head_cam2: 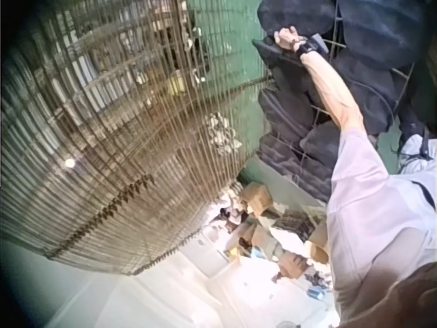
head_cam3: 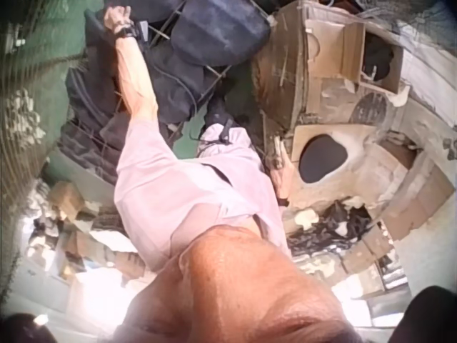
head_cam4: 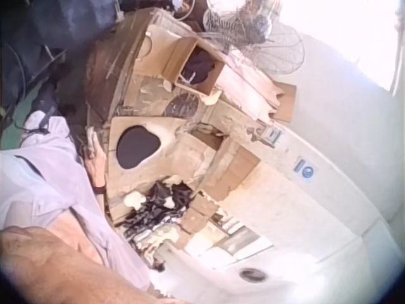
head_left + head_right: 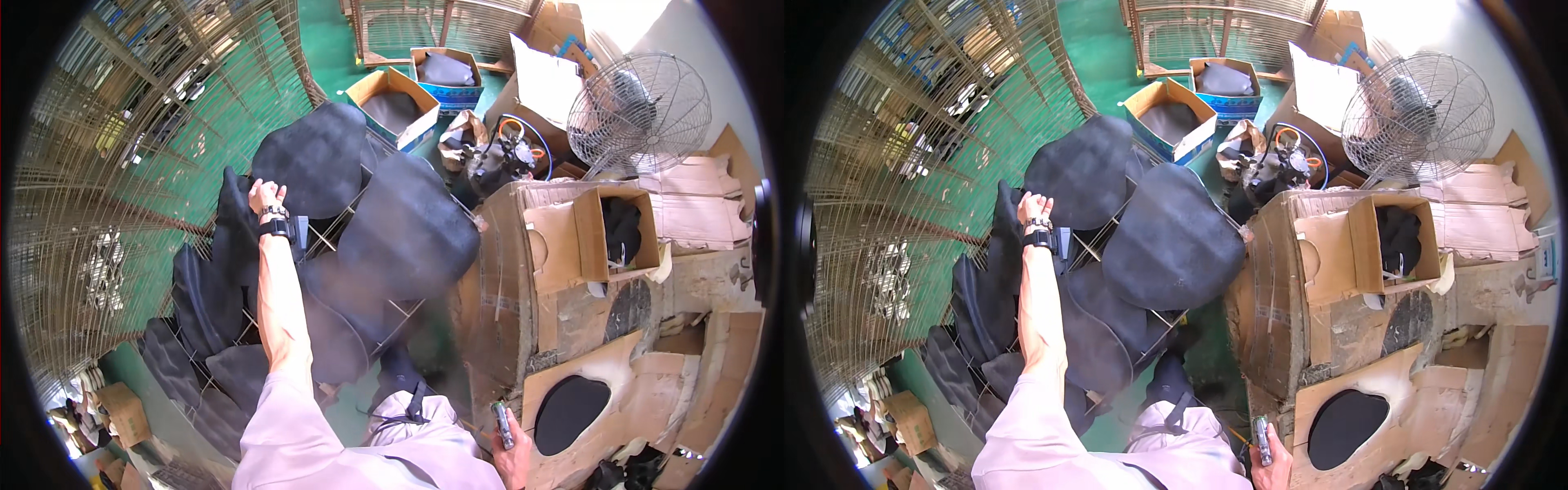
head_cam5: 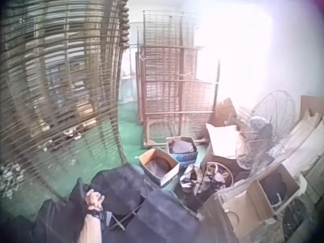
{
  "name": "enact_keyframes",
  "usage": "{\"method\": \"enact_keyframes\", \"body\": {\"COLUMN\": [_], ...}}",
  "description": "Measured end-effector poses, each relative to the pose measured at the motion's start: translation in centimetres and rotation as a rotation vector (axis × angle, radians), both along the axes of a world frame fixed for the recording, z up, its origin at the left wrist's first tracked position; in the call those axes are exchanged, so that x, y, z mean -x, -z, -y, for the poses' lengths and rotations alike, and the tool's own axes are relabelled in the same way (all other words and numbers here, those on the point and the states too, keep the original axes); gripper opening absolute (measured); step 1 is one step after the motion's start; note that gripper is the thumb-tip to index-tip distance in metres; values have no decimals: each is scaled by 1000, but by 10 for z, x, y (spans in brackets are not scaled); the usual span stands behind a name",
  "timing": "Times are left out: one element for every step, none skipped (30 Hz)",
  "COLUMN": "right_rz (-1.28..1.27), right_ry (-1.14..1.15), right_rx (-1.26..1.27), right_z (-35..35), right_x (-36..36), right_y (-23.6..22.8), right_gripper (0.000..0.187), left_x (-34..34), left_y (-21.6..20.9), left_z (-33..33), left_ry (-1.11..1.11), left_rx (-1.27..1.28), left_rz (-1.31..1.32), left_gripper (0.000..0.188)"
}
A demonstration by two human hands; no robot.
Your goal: The person repeatedly picks up black, heart-shaped parts from a wire rack, places them on a cardboard-covered table, and sprays them with a handheld spray gun. They handle the parts one at a time, flipping them over to coat both sides, and return them to the rack after spraying.
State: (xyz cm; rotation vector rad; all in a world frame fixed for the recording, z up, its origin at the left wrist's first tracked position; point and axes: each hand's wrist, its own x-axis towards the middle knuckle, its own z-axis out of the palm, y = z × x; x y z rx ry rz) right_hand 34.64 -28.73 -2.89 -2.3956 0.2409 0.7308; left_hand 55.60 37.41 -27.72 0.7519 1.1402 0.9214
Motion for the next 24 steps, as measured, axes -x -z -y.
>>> {"method": "enact_keyframes", "body": {"right_rz": [99,114,129,142,132,154,173,190,199,194,196,201,221,252,281,331,281,224,204,187,173,158,131,165], "right_ry": [-27,-13,-12,-19,-25,-44,-62,-76,-75,-86,-91,-101,-101,-139,-179,-214,-233,-259,-279,-287,-261,-227,-203,-271], "right_rx": [12,7,-8,-22,-43,-66,-89,-105,-93,-97,-106,-122,-125,-158,-190,-251,-316,-376,-411,-424,-430,-426,-426,-398], "right_z": [2,6,5,7,10,13,16,21,41,48,51,53,60,65,75,75,74,73,77,83,88,94,100,106], "right_x": [5,11,12,12,12,12,12,17,24,28,31,33,41,44,53,55,57,61,64,68,72,77,80,82], "right_y": [7,10,8,7,8,8,8,10,29,30,31,33,36,41,39,41,31,18,16,18,21,24,27,31], "right_gripper": [52,52,52,52,53,53,53,53,53,53,53,53,55,56,57,58,53,48,48,48,48,48,48,48], "left_x": [-5,-10,-6,3,12,24,37,47,61,80,97,117,128,144,160,167,178,187,196,203,208,210,217,239], "left_y": [-19,-32,-52,-71,-90,-110,-131,-153,-175,-198,-220,-244,-266,-283,-297,-323,-339,-356,-378,-396,-405,-410,-417,-434], "left_z": [24,43,59,72,83,94,107,121,134,145,157,167,181,186,193,195,197,192,194,194,185,172,154,138], "left_ry": [29,53,65,68,103,135,169,214,256,294,317,337,341,328,311,301,272,235,169,129,106,86,14,-78], "left_rx": [16,33,35,37,22,5,-12,-74,-111,-157,-215,-282,-338,-386,-432,-511,-589,-660,-760,-836,-959,-1069,-1232,-1398], "left_rz": [37,84,137,188,271,354,434,441,504,563,605,648,645,636,624,625,564,498,372,267,213,159,25,-148], "left_gripper": [48,45,44,42,41,40,38,37,35,32,32,31,31,31,30,30,30,30,30,30,31,32,33,34]}}
